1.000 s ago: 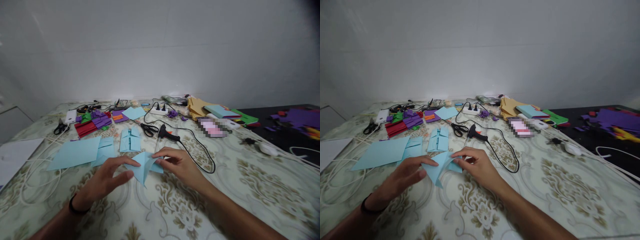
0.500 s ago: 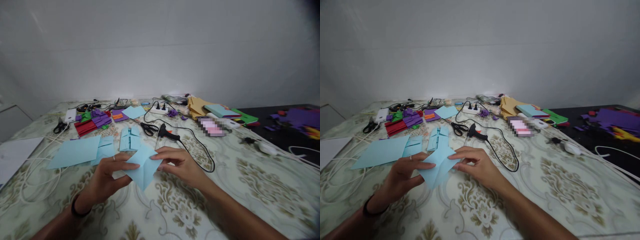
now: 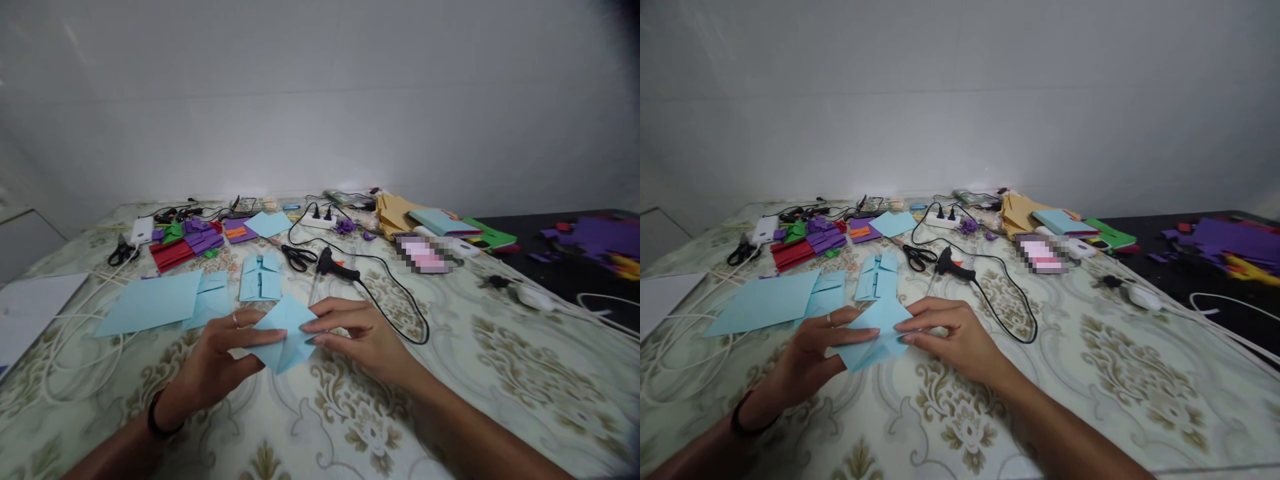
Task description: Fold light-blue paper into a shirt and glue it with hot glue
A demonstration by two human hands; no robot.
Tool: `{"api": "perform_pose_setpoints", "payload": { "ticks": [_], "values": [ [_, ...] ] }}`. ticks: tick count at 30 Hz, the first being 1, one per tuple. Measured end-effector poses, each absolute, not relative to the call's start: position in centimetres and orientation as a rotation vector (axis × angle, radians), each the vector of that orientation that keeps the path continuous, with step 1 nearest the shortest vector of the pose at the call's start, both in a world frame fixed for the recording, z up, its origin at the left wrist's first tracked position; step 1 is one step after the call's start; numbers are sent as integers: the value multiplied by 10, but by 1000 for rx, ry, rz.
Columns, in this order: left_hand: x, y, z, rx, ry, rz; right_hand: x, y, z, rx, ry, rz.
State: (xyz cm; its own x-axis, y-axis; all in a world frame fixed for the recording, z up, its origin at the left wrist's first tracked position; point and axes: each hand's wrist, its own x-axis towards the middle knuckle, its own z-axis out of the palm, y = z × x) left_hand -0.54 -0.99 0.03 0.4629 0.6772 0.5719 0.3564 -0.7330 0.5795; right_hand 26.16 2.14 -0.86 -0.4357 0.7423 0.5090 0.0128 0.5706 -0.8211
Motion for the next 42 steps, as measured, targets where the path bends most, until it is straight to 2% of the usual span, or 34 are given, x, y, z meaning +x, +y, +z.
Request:
{"api": "perform_pose_setpoints", "payload": {
  "ticks": [6, 16, 20, 26, 35, 42],
  "values": [
    [-3, -15, 2, 2170, 925, 1228, 260, 19, -6, -625, -1780, 1038],
    [0, -13, 1, 1824, 1029, 832, 254, 15, -11, -643, -1916, 881],
    [2, -10, -2, 1771, 961, 933, 253, 13, -10, -634, -1894, 887],
    [-3, -11, -14, 1765, 1152, 1121, 253, 13, -12, -674, -1831, 910],
    [6, -15, 2, 1861, 1084, 1031, 250, 10, -16, -774, -1732, 1076],
    [4, -18, -7, 1912, 1331, 1102, 244, 10, -21, -794, -1445, 1487]
  ]
}}
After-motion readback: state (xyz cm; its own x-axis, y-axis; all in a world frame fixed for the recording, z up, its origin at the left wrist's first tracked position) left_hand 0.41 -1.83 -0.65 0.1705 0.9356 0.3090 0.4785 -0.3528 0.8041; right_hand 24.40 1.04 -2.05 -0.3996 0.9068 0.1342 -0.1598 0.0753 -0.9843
